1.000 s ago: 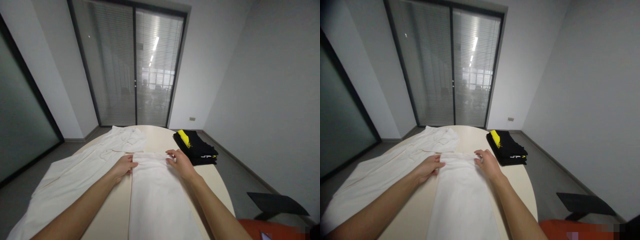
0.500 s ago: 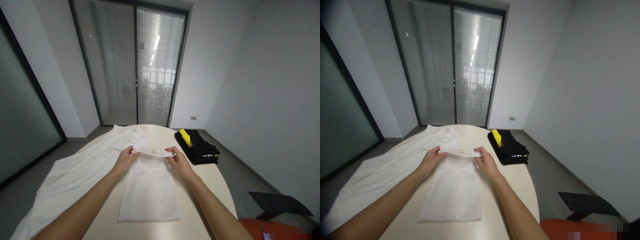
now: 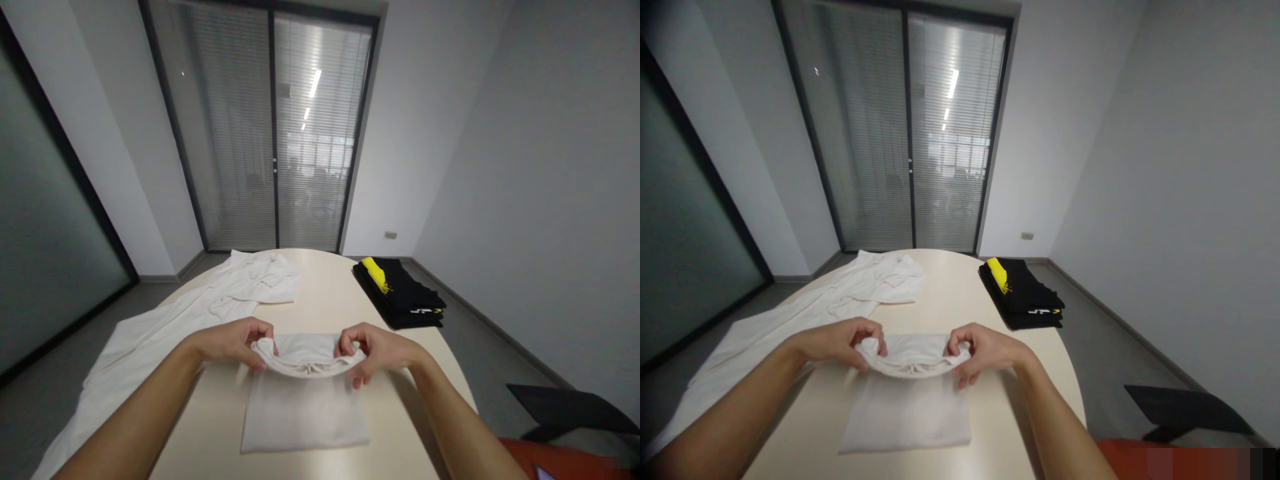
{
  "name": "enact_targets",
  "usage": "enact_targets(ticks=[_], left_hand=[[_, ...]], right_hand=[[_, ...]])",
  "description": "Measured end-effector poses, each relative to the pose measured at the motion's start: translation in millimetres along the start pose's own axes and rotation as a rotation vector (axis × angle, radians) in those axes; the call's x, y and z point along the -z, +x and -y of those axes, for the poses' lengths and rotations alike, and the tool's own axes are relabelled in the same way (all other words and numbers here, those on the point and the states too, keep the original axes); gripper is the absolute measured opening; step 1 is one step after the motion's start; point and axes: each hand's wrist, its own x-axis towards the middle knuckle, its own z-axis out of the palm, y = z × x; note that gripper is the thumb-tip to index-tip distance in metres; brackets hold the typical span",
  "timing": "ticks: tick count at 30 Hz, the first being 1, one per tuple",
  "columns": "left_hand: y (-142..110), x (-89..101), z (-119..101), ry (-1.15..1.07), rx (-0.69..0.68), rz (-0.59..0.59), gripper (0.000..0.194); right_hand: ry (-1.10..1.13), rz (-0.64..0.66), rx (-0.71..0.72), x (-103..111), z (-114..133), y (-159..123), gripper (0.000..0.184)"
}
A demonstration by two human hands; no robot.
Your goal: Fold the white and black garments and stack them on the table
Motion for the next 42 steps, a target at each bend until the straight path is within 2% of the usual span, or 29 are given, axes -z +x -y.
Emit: enact_targets(ticks=[2, 4, 6, 10, 13, 15, 18, 21, 25, 30, 37, 39, 42], left_hand=[[4, -3.9, 5, 0.009, 0.039, 0.064, 0.036], [10, -8.5, 9, 0.005, 0.038, 0.074, 0.037], [18, -11.5, 15, -0.009, 0.001, 0.024, 0.038], [33, -8.0, 30, 0.032, -0.13, -0.166, 0.042], [35, 1.7, 38, 0.059, -0.151, -0.152, 0.043], [32, 7.4, 38, 0.069, -0.148, -0.12, 0.038], [23, 10.2, 31, 0.12, -0.125, -0.037, 0.036], [18, 6.2, 21, 0.28, -0.058, 0.059, 0.035], [15, -2.1, 12, 0.476, 0.027, 0.083, 0.041], [14, -6.5, 10, 0.489, 0.022, 0.135, 0.043], [15, -9.8, 18, 0.519, -0.095, 0.152, 0.039], [16, -14.9, 17, 0.568, -0.071, 0.12, 0.038], [18, -21.2, 18, 0.631, -0.04, 0.025, 0.034]], right_hand=[[-0.052, 0.075, -0.02, -2, -2, 3, 0.042], [-0.119, 0.063, 0.027, -2, -6, 7, 0.038], [-0.161, 0.009, 0.087, 1, -10, 10, 0.034], [-0.182, -0.17, 0.204, 11, -21, 16, 0.03], [-0.203, -0.22, 0.265, 17, -26, 17, 0.032], [-0.226, -0.181, 0.274, 17, -24, 15, 0.032], [-0.26, -0.079, 0.243, 14, -16, 10, 0.033], [-0.31, -0.035, 0.19, 10, -10, 7, 0.036], [-0.357, -0.028, 0.151, 6, -6, 5, 0.035], [-0.381, 0.024, 0.124, 3, -1, 3, 0.034], [-0.446, 0.044, 0.077, 6, -6, 3, 0.03], [-0.494, 0.021, 0.039, 6, -9, 5, 0.031], [-0.567, -0.046, -0.018, 5, -16, 11, 0.042]])
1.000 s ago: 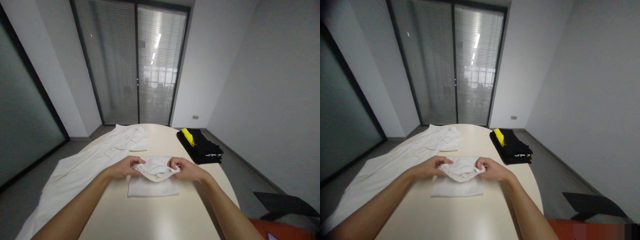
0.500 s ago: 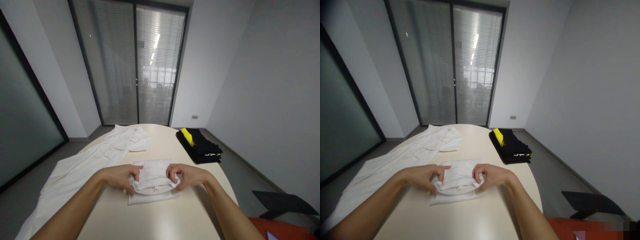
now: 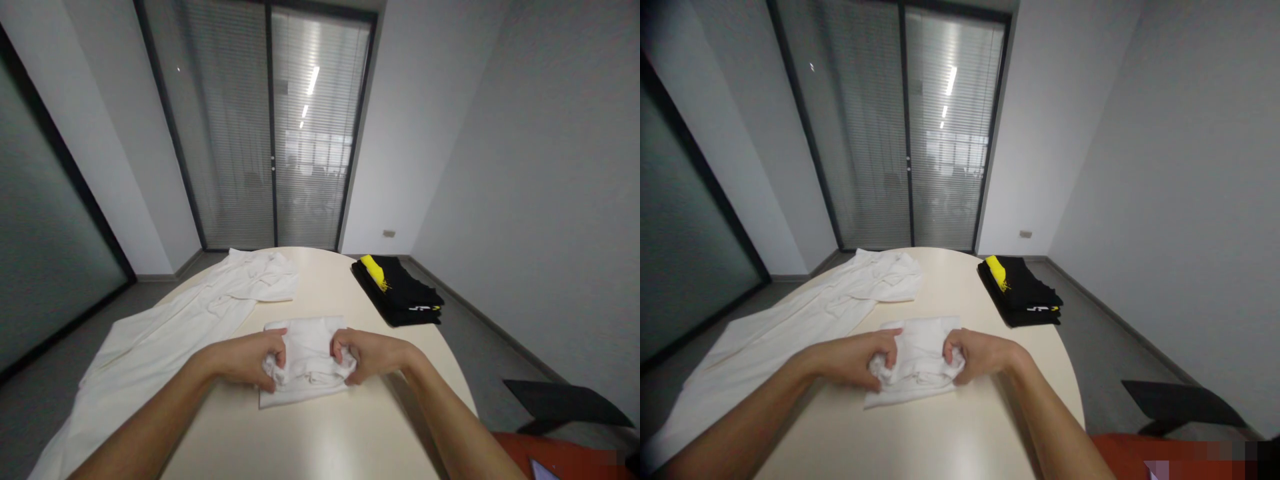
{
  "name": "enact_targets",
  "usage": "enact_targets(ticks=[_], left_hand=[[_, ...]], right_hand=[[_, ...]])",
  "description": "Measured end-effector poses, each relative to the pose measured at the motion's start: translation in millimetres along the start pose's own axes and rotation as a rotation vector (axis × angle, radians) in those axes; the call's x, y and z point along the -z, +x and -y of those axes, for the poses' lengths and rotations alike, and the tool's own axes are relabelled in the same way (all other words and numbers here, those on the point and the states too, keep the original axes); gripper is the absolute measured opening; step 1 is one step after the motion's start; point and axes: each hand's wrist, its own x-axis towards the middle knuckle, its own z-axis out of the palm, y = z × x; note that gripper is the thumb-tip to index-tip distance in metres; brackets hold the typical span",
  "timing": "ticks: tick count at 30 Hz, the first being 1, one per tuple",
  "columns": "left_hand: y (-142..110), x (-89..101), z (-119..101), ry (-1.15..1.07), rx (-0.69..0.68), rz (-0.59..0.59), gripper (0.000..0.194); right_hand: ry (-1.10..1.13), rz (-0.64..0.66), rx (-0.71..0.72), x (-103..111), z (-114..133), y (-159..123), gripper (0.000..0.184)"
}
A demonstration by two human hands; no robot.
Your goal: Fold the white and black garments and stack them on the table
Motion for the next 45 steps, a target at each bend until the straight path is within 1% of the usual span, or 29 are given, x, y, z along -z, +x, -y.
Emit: enact_targets(ticks=[2, 4, 6, 7, 9, 12, 15, 20, 23, 25, 27, 28, 29, 30, 31, 32, 33, 34, 35, 36, 38, 40, 42, 45], left_hand=[[3, -2.2, 3, 0.009, -0.017, -0.075, 0.033], [7, -2.1, 8, -0.003, -0.062, -0.146, 0.029], [9, 0.4, 15, -0.035, -0.085, -0.19, 0.022], [9, 2.3, 17, -0.057, -0.086, -0.203, 0.022], [8, 6.5, 20, -0.113, -0.087, -0.217, 0.024], [6, 10.3, 21, -0.168, -0.101, -0.172, 0.027], [5, 7.7, 18, -0.146, -0.091, -0.11, 0.031], [4, 0.8, 12, -0.009, -0.093, -0.098, 0.038], [3, 3.0, 6, 0.034, -0.051, -0.078, 0.035], [4, 5.0, 1, 0.052, -0.04, -0.099, 0.041], [7, 4.8, -3, 0.066, -0.059, -0.16, 0.053], [9, 3.4, -4, 0.077, -0.07, -0.214, 0.055], [11, 1.2, -5, 0.098, -0.082, -0.277, 0.054], [13, -1.7, -5, 0.132, -0.094, -0.336, 0.048], [15, -5.3, -4, 0.173, -0.101, -0.386, 0.039], [17, -9.2, -3, 0.217, -0.104, -0.42, 0.036], [18, -13.4, -1, 0.259, -0.105, -0.423, 0.047], [19, -17.6, 2, 0.296, -0.107, -0.391, 0.062], [21, -21.6, 4, 0.324, -0.105, -0.341, 0.073], [22, -25.2, 6, 0.344, -0.099, -0.288, 0.08], [23, -30.7, 8, 0.377, -0.087, -0.207, 0.085], [25, -33.4, 8, 0.4, -0.069, -0.19, 0.086], [25, -33.9, 5, 0.412, -0.05, -0.193, 0.085], [24, -33.8, -2, 0.407, -0.009, -0.188, 0.078]], right_hand=[[-0.02, -0.071, -0.001, -3, -4, 5, 0.045], [-0.003, -0.172, 0.042, -5, -9, 10, 0.041], [0.042, -0.244, 0.084, -4, -14, 13, 0.035], [0.07, -0.256, 0.097, -4, -16, 14, 0.033], [0.125, -0.24, 0.111, -2, -19, 15, 0.031], [0.175, -0.195, 0.105, 0, -22, 15, 0.03], [0.121, -0.178, 0.11, 2, -20, 14, 0.028], [-0.051, -0.219, 0.207, 7, -10, 8, 0.019], [-0.077, -0.238, 0.191, 11, -4, 3, 0.007], [-0.108, -0.264, 0.153, 13, -3, 1, 0.019], [-0.17, -0.334, 0.12, 14, -4, 3, 0.034], [-0.205, -0.391, 0.108, 14, -5, 4, 0.039], [-0.236, -0.46, 0.096, 13, -6, 7, 0.043], [-0.259, -0.534, 0.089, 12, -7, 9, 0.044], [-0.275, -0.609, 0.087, 11, -7, 12, 0.043], [-0.284, -0.676, 0.091, 9, -7, 14, 0.04], [-0.29, -0.723, 0.101, 7, -7, 17, 0.037], [-0.296, -0.736, 0.112, 4, -8, 18, 0.039], [-0.301, -0.711, 0.116, 1, -9, 20, 0.044], [-0.303, -0.653, 0.105, -3, -11, 22, 0.051], [-0.297, -0.487, 0.037, -10, -19, 24, 0.062], [-0.286, -0.366, -0.036, -15, -29, 27, 0.066], [-0.291, -0.341, -0.068, -15, -37, 28, 0.066], [-0.346, -0.393, -0.038, -10, -35, 27, 0.063]])
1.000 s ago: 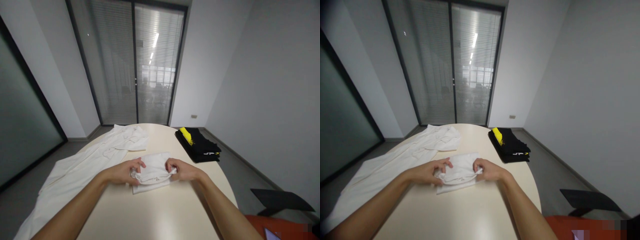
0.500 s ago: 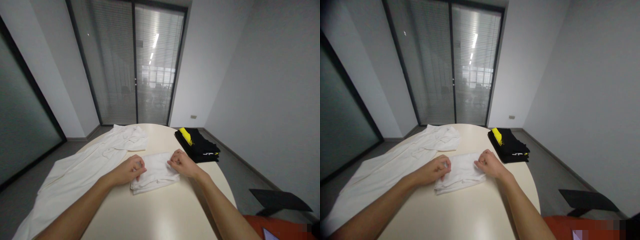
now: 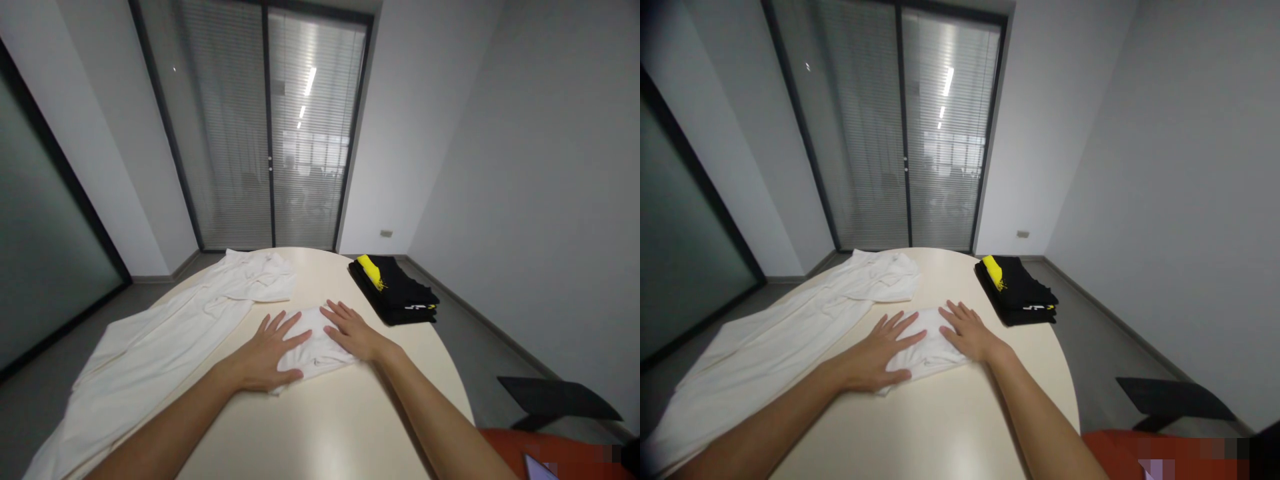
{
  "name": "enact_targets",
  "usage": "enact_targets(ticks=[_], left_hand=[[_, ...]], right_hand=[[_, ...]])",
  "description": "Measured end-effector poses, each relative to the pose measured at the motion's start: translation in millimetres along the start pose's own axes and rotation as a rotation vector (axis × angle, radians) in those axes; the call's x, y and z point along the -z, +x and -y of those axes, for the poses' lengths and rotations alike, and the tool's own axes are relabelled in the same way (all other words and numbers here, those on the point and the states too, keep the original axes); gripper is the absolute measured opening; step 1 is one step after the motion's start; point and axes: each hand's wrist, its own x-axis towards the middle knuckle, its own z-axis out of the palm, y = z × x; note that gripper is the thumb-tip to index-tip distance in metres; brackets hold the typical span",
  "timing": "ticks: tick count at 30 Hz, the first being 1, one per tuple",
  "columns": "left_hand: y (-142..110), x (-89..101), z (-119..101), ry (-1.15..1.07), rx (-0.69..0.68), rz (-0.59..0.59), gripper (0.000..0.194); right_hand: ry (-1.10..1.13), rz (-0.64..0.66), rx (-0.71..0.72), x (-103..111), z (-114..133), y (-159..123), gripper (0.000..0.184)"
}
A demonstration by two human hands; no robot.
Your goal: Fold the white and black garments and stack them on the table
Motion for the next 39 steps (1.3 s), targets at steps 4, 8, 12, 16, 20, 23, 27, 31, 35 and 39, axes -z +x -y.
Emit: enact_targets(ticks=[4, 8, 12, 16, 20, 23, 27, 31, 35, 39], left_hand=[[-1, 2.4, -11, 0.012, 0.063, -0.062, 0.057], [-4, 6.7, -19, 0.071, 0.113, -0.114, 0.052], [-6, 17.9, -28, 0.022, 0.057, -0.13, 0.048], [-3, 17.7, -37, -0.061, -0.121, -0.11, 0.04], [8, -3.2, -30, -0.009, -0.136, -0.275, 0.043], [14, -19.1, -19, 0.006, -0.055, -0.238, 0.071], [16, -26.4, -12, 0.006, 0.024, -0.12, 0.073], [20, -27.6, -12, 0.008, 0.066, -0.124, 0.077], [23, -31.9, -14, 0.021, 0.099, -0.15, 0.075], [24, -37.3, -21, 0.026, 0.134, -0.188, 0.074]], right_hand=[[-0.057, -0.16, 0.146, 18, 24, -1, 0.048], [0.023, -0.058, 0.327, 24, 48, -5, 0.036], [0.063, -0.019, 0.329, 18, 38, -3, 0.029], [0.079, -0.069, 0.192, 16, 18, -2, 0.018], [0.1, -0.081, 0.061, 14, 16, -4, 0.039], [0.114, 0.015, 0.006, 7, 17, -7, 0.061], [0.105, 0.073, -0.015, -1, 11, -3, 0.071], [0.064, 0.016, 0.05, 0, 5, 5, 0.068], [-0.08, -0.199, -0.065, 5, 8, 5, 0.062], [-0.147, -0.248, -0.388, 11, 12, 0, 0.062]])
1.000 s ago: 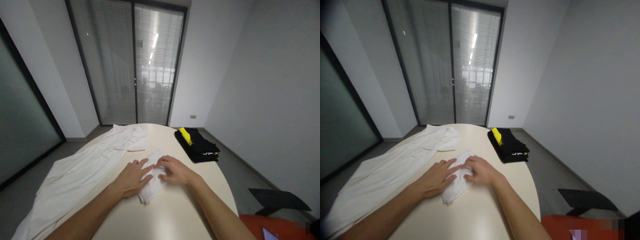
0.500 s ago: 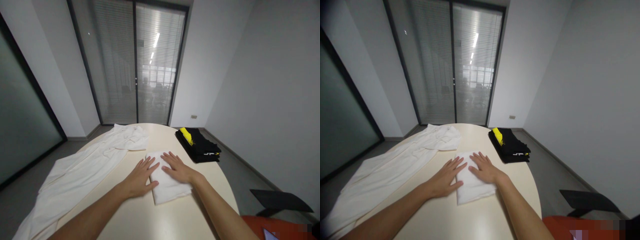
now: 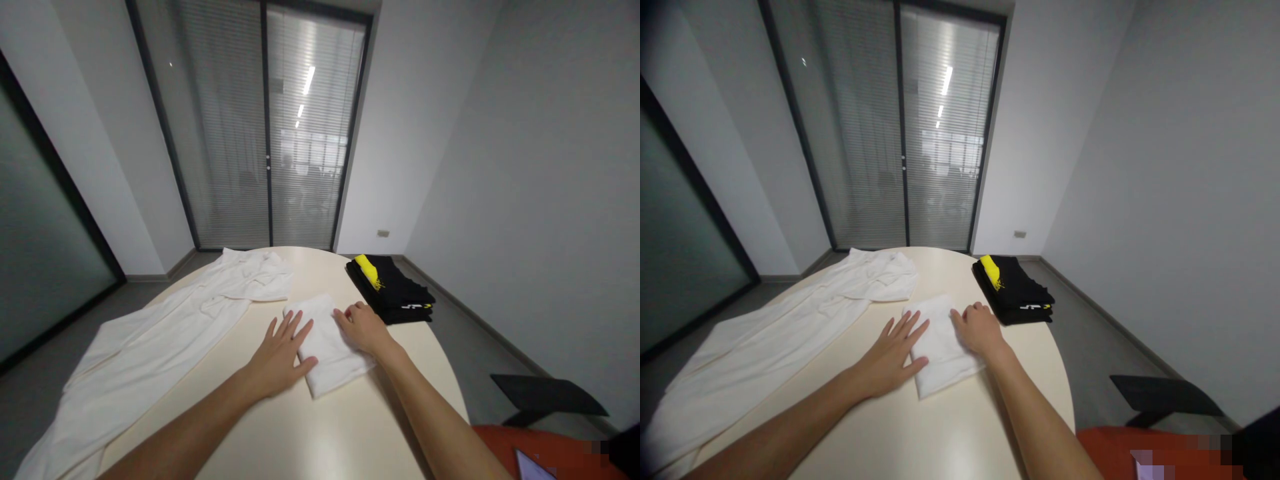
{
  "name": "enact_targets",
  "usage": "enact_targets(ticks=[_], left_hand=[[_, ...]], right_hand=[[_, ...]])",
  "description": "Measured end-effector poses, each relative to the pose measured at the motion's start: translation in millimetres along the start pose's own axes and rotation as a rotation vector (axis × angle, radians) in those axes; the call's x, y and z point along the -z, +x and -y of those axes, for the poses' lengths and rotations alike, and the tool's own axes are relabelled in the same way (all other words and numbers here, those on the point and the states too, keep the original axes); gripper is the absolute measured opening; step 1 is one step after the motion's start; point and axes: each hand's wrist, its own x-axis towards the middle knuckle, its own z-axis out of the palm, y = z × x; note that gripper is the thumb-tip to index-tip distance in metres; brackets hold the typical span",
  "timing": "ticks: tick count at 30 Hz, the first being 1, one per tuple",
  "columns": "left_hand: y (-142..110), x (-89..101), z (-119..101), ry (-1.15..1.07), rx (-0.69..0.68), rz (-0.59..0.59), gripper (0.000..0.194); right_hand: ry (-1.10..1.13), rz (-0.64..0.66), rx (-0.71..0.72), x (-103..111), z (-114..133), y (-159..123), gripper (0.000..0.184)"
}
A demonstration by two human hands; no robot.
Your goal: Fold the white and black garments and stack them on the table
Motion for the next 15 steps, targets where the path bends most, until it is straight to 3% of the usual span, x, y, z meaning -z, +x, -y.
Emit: enact_targets(ticks=[6, 9, 15], left_hand=[[2, -2.7, -15, 0.02, 0.063, -0.027, 0.073], [2, -2.7, -15, 0.036, 0.025, -0.061, 0.069], [2, -4.5, -10, -0.011, 0.019, -0.017, 0.071]], right_hand=[[-0.071, 0.072, -0.199, -2, 4, 1, 0.056], [-0.071, 0.066, -0.182, -6, 5, 3, 0.047], [0.102, 0.048, -0.093, -6, 3, 3, 0.029]])
